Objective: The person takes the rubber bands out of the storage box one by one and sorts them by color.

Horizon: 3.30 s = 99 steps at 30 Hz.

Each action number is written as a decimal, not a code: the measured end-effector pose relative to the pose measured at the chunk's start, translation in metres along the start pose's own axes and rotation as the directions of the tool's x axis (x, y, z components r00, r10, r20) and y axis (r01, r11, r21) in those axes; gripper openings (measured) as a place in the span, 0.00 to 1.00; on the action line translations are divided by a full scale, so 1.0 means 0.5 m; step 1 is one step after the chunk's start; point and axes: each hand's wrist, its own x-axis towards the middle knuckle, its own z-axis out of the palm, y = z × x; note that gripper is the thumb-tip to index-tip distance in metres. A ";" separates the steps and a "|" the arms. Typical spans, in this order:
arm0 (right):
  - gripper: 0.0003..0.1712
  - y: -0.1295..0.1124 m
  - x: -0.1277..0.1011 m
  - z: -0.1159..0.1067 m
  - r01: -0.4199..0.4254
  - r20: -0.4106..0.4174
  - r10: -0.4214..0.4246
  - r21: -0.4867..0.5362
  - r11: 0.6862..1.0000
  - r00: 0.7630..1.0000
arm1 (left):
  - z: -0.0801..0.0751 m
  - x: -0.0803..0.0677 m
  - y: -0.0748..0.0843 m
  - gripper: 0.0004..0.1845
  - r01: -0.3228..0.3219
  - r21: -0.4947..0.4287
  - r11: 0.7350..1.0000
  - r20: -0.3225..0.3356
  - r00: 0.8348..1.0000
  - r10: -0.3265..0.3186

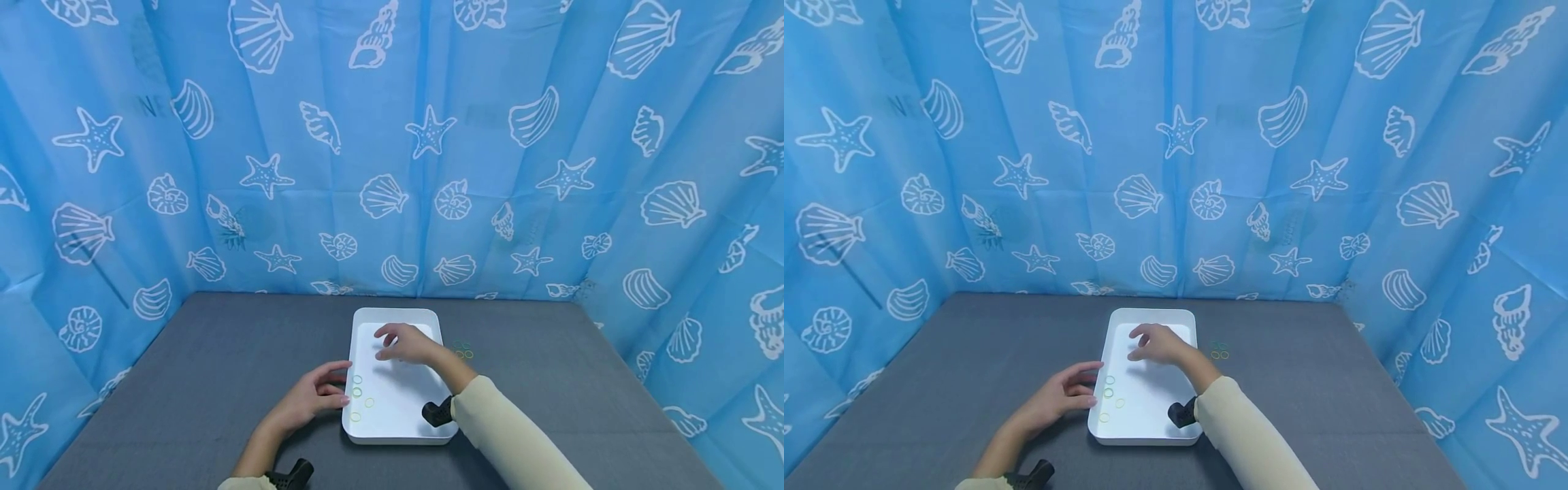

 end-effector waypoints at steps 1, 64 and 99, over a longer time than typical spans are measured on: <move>0.25 0.001 0.000 0.003 0.009 0.007 -0.009 0.016 1.000 1.000 | 0.000 0.000 0.000 0.35 -0.002 0.000 1.000 0.001 1.000 0.002; 0.07 -0.016 0.025 0.079 0.081 0.233 -0.066 -0.054 0.995 0.970 | 0.000 -0.004 0.007 0.35 -0.009 0.012 1.000 0.001 1.000 0.009; 0.06 0.005 0.009 0.016 0.123 0.118 -0.118 -0.033 0.992 0.986 | -0.002 0.000 0.004 0.36 -0.002 0.021 1.000 -0.015 1.000 0.003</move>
